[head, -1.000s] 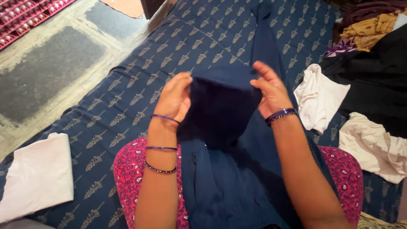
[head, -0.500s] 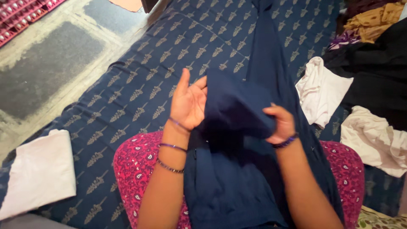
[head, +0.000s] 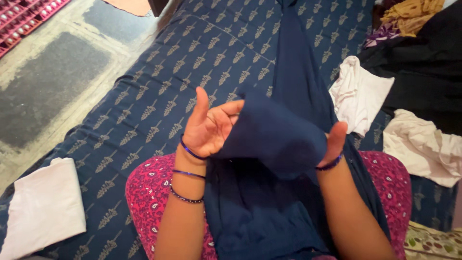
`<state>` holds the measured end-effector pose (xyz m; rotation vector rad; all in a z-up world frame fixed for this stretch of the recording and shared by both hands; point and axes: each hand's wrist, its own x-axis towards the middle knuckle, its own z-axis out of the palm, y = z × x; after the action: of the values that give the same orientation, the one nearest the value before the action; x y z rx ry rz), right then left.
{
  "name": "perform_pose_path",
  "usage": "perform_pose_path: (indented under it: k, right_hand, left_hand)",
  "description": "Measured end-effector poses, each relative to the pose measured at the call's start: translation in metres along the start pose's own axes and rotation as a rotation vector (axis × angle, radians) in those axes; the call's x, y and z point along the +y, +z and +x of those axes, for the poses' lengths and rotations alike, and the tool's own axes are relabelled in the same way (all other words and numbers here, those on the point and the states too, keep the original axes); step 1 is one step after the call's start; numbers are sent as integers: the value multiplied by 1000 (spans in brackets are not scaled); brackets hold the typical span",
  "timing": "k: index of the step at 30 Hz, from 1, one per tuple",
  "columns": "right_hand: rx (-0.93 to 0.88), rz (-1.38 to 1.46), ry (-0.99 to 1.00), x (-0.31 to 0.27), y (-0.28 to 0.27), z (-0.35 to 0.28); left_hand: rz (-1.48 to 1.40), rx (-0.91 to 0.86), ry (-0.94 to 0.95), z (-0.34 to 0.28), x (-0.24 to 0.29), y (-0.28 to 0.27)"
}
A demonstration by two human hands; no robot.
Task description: The person folds a white cloth into a compact rectangle and sets it aside. Then the person unfolds a dark blue pair of pants, aligns the legs, and folds them in half lengthwise on the bed.
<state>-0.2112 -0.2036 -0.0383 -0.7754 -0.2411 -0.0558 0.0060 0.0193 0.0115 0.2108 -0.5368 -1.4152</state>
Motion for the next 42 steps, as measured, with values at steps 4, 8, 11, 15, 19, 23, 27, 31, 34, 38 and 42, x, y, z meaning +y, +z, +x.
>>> perform_pose_path:
  k: [4, 8, 11, 15, 19, 23, 27, 31, 34, 38, 42]
  right_hand:
    - [244, 279, 106, 6, -2, 30]
    - [369, -46, 33, 10, -1, 33]
    - [134, 11, -119, -4, 12, 14]
    - [97, -151, -212, -15, 31, 9]
    - [173, -235, -67, -24, 35, 8]
    - [396, -180, -123, -31, 32, 8]
    - [512, -515, -307, -38, 37, 14]
    - [454, -348, -312, -38, 49, 18]
    - [562, -558, -211, -27, 50, 22]
    - [666, -642, -266, -23, 48, 21]
    - [628, -843, -349, -30, 48, 14]
  left_hand:
    - [71, 97, -33, 19, 0, -7]
    - [245, 314, -44, 21, -17, -21]
    - [-26, -3, -9, 7, -10, -25]
    - [366, -14, -60, 6, -5, -9]
    - [628, -30, 40, 17, -25, 13]
    - [1067, 372, -32, 29, -38, 23]
    - [777, 375, 186, 36, -32, 14]
    - [790, 305, 181, 30, -22, 9]
    - [703, 239, 160, 25, -25, 19]
    - [725, 178, 372, 31, -29, 44]
    - [923, 193, 468, 32, -22, 64]
